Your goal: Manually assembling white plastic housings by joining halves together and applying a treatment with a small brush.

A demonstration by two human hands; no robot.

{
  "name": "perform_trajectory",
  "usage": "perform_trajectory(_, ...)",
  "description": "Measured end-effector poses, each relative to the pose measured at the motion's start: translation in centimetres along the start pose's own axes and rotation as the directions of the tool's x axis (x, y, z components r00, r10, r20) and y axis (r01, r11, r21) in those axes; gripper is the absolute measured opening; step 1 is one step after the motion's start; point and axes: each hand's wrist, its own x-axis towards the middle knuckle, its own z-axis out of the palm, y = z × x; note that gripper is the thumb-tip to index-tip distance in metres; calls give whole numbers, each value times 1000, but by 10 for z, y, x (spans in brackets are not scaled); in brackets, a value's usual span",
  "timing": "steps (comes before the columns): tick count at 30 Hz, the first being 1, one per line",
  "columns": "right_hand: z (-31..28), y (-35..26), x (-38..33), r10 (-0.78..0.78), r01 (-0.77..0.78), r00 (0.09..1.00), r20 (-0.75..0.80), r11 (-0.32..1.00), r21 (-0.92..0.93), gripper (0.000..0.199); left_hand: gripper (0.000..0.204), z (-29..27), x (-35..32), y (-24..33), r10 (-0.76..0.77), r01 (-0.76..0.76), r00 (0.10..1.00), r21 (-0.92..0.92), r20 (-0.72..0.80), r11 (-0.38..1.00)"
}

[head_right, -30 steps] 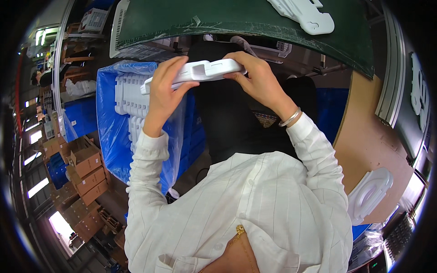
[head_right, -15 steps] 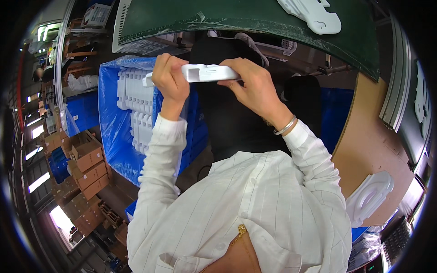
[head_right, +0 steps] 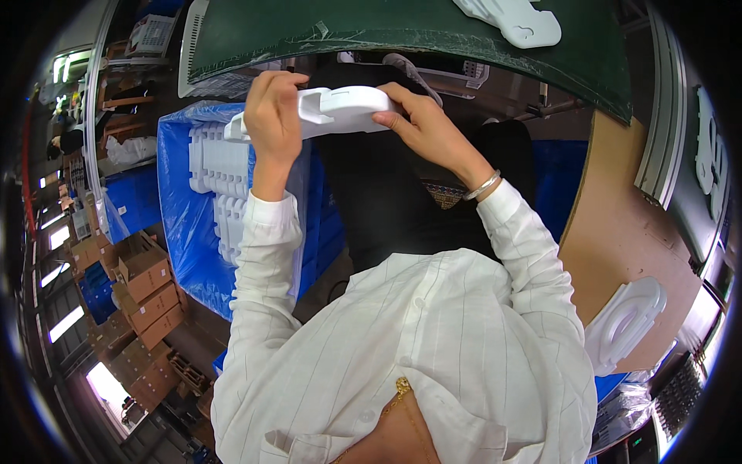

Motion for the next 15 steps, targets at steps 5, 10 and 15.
perform_trajectory(5,10,-12,-5,-67,69,997,49,997,-28,41,29,7,-5,7,116,-118,993,53,32,992)
perform_trajectory(10,16,-7,-3,102,-101,994,28,995,-17,41,15,9,1,6,200,-198,980,-51,27,979)
perform_trajectory(15,43,-4,-9,-141,125,980,-140,986,-114,47,31,-4,-36,35,-354,236,886,-366,-298,900)
